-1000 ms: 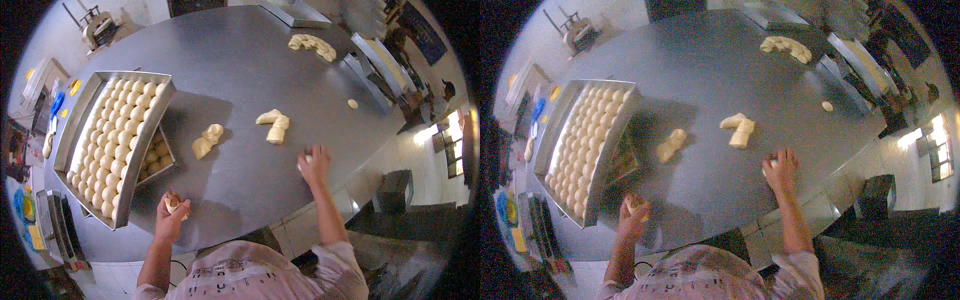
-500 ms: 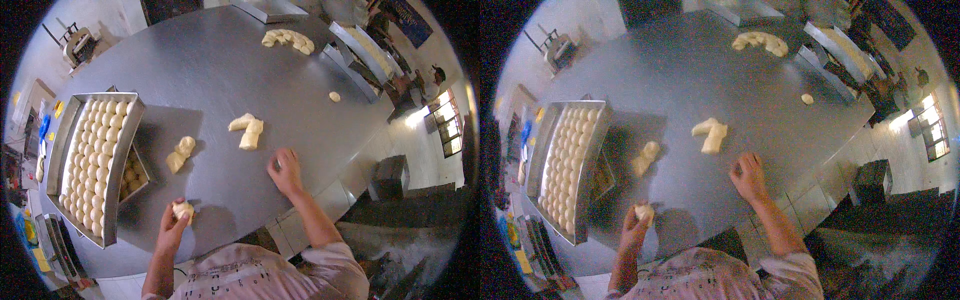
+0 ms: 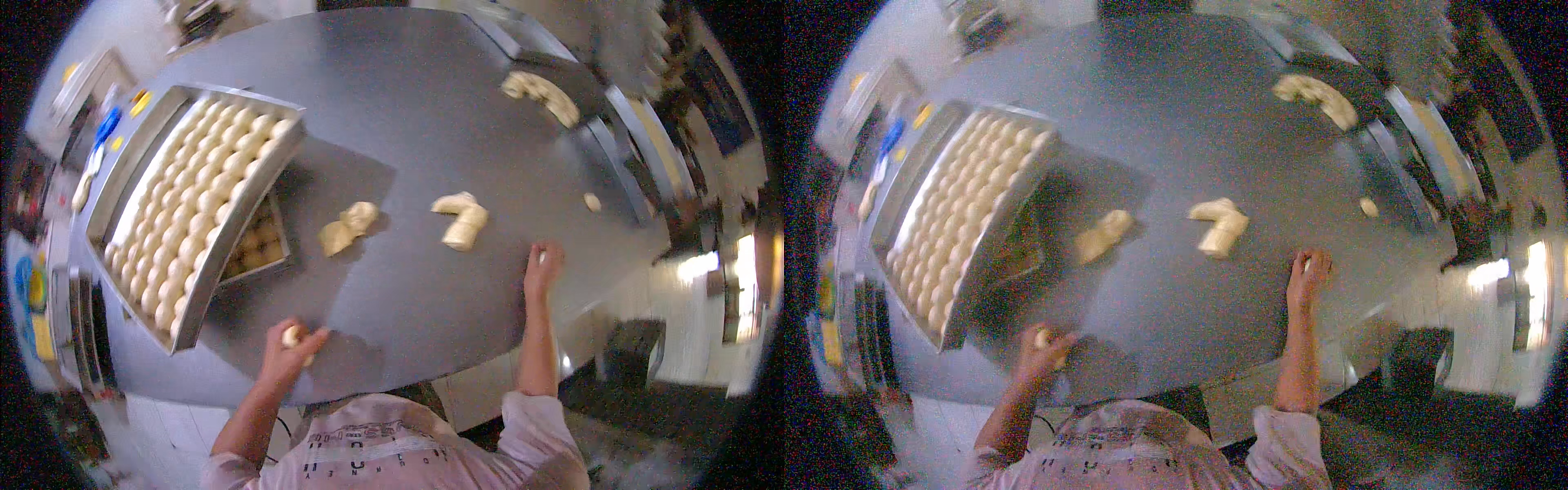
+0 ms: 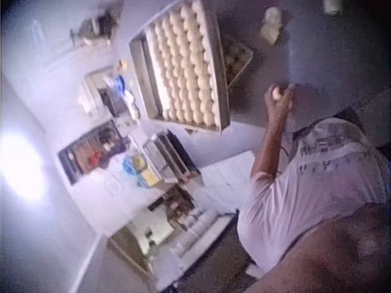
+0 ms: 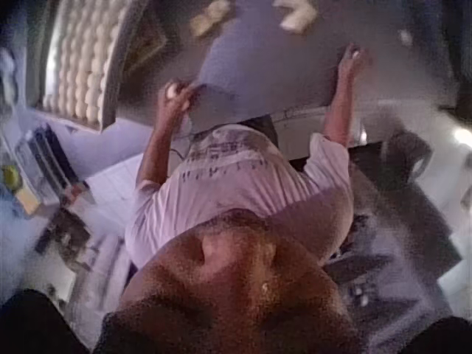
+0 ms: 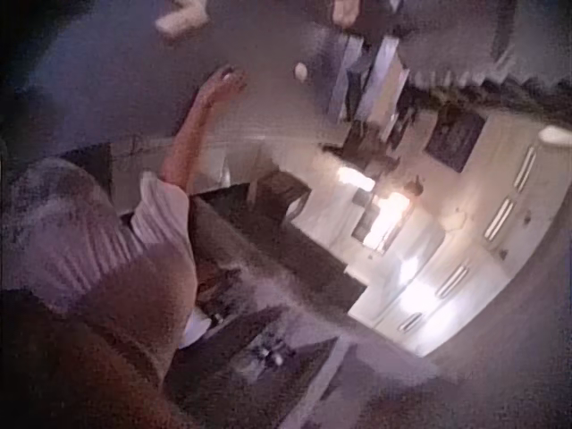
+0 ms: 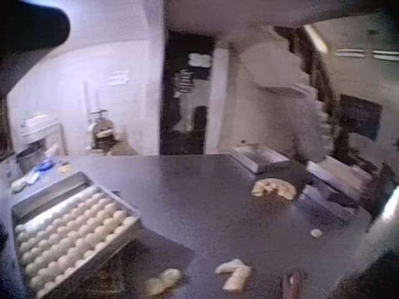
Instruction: The person picks up rounded dough balls one at a time from a metal tray and places them into rows on the stainless steel work table, then gathers the arranged dough balls and places them back onto another metal tray.
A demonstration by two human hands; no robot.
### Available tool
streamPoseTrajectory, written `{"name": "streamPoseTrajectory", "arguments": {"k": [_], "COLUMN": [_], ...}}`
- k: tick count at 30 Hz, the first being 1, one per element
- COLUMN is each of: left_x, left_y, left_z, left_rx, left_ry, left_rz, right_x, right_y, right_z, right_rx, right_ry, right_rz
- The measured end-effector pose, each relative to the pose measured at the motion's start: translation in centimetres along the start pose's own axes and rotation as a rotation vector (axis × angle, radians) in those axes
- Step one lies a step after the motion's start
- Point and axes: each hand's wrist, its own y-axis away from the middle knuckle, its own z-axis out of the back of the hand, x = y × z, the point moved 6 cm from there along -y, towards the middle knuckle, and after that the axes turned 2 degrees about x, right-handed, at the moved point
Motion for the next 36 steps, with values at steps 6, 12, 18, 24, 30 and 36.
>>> {"name": "streamPoseTrajectory", "arguments": {"k": [6, 12, 18, 24, 30, 36], "left_x": [2.7, 6.7, 10.1, 11.2, 12.0, 2.5], "left_y": [2.1, 4.3, 7.8, 9.0, 8.3, 5.8], "left_z": [5.8, 12.1, 18.0, 19.9, 16.8, 8.1], "left_rx": [0.212, 0.033, -0.235, -0.472, 0.096, 0.708], "left_ry": [0.275, 0.423, 0.305, 0.286, 0.967, 1.183], "left_rz": [-0.211, -0.149, -0.091, -0.067, -0.231, -0.258], "right_x": [-1.3, 31.5, 63.9, 78.4, 71.2, 48.7], "right_y": [2.7, -0.6, 8.0, 13.5, 13.0, 18.5], "right_z": [3.8, 5.0, 0.0, -8.3, 1.5, 7.1], "right_rx": [0.103, 0.712, 1.213, 0.763, 0.610, 0.777], "right_ry": [0.070, -1.298, -1.496, -0.959, -1.161, -0.740], "right_rz": [-0.079, 0.044, 0.538, 0.881, 1.050, 1.437]}}
